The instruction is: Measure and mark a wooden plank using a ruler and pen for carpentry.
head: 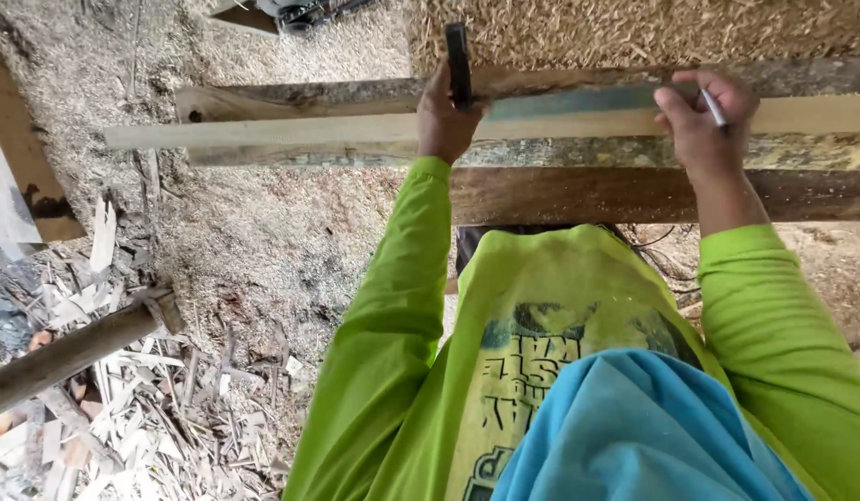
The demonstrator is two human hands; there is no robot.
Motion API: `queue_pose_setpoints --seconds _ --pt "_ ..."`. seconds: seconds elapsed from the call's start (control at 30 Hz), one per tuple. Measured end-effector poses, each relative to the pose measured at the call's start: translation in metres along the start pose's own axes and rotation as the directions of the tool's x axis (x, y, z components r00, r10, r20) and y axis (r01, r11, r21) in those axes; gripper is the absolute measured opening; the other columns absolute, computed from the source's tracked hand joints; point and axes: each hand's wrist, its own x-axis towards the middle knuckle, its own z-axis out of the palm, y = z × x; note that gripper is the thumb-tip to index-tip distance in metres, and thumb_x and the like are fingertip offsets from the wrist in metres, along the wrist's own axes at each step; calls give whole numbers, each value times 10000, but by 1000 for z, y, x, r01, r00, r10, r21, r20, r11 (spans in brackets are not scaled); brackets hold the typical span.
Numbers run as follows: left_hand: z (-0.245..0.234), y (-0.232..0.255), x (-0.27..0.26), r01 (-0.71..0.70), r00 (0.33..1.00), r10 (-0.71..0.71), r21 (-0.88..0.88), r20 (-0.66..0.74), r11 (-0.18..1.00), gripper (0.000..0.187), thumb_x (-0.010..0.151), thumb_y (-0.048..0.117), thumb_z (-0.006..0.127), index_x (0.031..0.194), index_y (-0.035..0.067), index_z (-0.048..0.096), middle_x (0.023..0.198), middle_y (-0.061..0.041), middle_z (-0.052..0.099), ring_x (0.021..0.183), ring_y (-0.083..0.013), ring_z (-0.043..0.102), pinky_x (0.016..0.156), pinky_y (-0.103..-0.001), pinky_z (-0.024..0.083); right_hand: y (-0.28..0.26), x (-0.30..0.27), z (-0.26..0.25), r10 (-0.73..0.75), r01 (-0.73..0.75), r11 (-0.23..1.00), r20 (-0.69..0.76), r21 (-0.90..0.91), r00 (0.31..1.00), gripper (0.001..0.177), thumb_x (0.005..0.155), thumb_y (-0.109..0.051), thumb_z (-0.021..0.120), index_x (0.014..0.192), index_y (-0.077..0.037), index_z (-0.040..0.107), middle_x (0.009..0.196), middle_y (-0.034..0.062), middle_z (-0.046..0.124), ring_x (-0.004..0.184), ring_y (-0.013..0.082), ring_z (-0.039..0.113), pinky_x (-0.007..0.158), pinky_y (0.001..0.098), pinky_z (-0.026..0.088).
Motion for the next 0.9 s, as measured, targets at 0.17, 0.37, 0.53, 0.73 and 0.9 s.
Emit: queue_pose_setpoints --seconds 0.17,0.37,0.53,0.73,0.9 --pt "1 10 -2 24 994 -9 150 -105 988 982 797 43 862 1595 97 291 1189 -144 732 1025 -295 748 874 -440 659 7 9 0 -397 419 844 136 -336 908 217 990 -79 843 1138 22 719 994 125 731 921 199 728 847 338 624" --pt "-4 20 -4 4 997 12 211 -74 977 1122 782 130 906 1632 115 174 1397 -205 595 1194 -366 672 971 -470 611 18 7 -6 -451 489 765 193 -418 871 196 1003 -90 822 1132 25 730 1027 117 760 929 165 738 888 318 604" --pt "-3 17 -5 -79 994 95 222 -61 972 1172 764 161 930 1626 115 137 1437 -220 563 1258 -406 616 1050 -505 555 17 7 -8 -418 451 823 168 -347 893 201 1042 -123 828 1144 19 729 1027 108 759 922 147 731 862 279 596" --pt "-1 14 -2 2 999 6 207 -39 978 1169 770 182 925 1633 116 139 1447 -217 572 1262 -397 628 1050 -484 565 24 12 -12 -439 473 807 175 -354 881 191 1087 -136 833 1132 23 737 1026 120 757 928 156 731 866 289 611" --pt "-1 12 -2 6 1000 0 207 -28 978 1179 773 185 919 1629 111 111 1443 -237 570 1245 -393 636 1043 -484 569 22 13 -13 -432 476 778 201 -410 879 123 1060 -83 776 1133 10 741 1036 127 765 934 166 754 893 324 637"
